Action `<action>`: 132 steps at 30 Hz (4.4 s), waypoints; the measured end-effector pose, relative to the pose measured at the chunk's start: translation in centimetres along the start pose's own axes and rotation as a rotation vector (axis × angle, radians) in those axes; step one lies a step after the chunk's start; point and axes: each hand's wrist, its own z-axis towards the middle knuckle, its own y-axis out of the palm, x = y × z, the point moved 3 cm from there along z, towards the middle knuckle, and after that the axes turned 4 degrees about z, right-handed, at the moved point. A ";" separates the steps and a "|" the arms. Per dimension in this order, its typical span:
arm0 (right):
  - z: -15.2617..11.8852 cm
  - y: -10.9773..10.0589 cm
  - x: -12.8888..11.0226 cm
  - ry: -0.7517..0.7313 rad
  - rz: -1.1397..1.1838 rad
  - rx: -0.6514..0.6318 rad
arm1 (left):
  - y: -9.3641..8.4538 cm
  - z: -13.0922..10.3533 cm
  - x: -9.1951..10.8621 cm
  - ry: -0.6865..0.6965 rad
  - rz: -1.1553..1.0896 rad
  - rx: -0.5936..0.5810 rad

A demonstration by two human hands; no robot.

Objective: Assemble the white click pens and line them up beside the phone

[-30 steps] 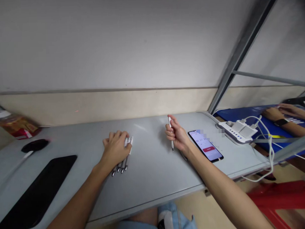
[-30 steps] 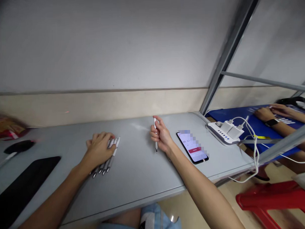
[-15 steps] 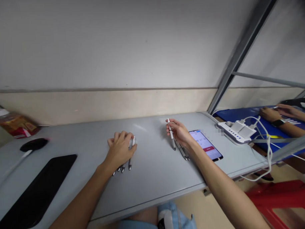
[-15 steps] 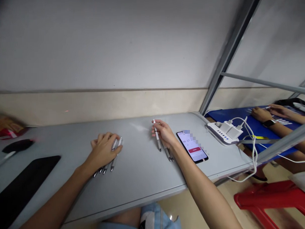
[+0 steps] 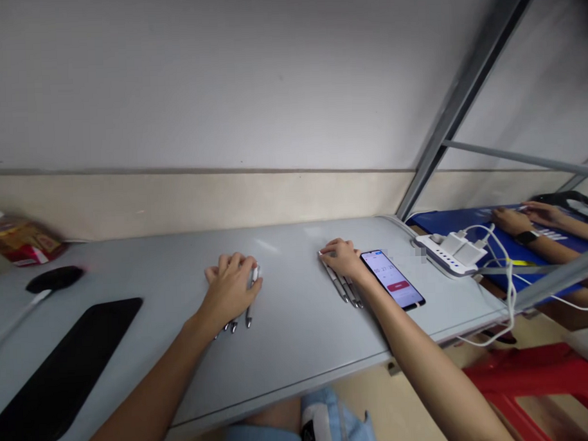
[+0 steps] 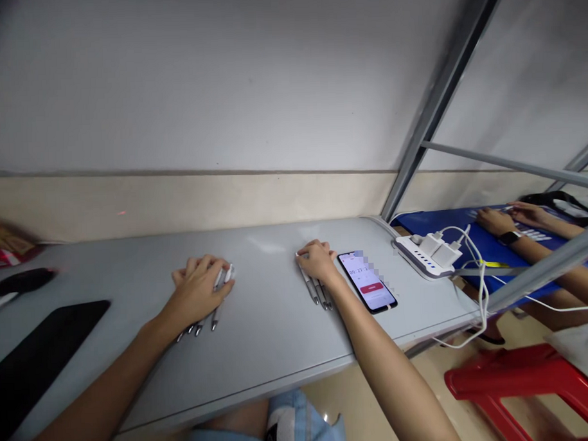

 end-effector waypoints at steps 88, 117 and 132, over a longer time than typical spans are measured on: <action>-3.6 1.2 -5.3 -0.614 0.437 -0.064 | 0.1 0.2 1.2 0.169 -0.278 0.119; -2.5 1.7 -4.0 -0.491 0.557 -0.079 | 0.0 0.0 1.7 0.154 -0.246 -0.012; -3.1 1.7 -4.4 -0.751 0.251 0.094 | 0.4 0.0 1.5 0.133 -0.230 -0.047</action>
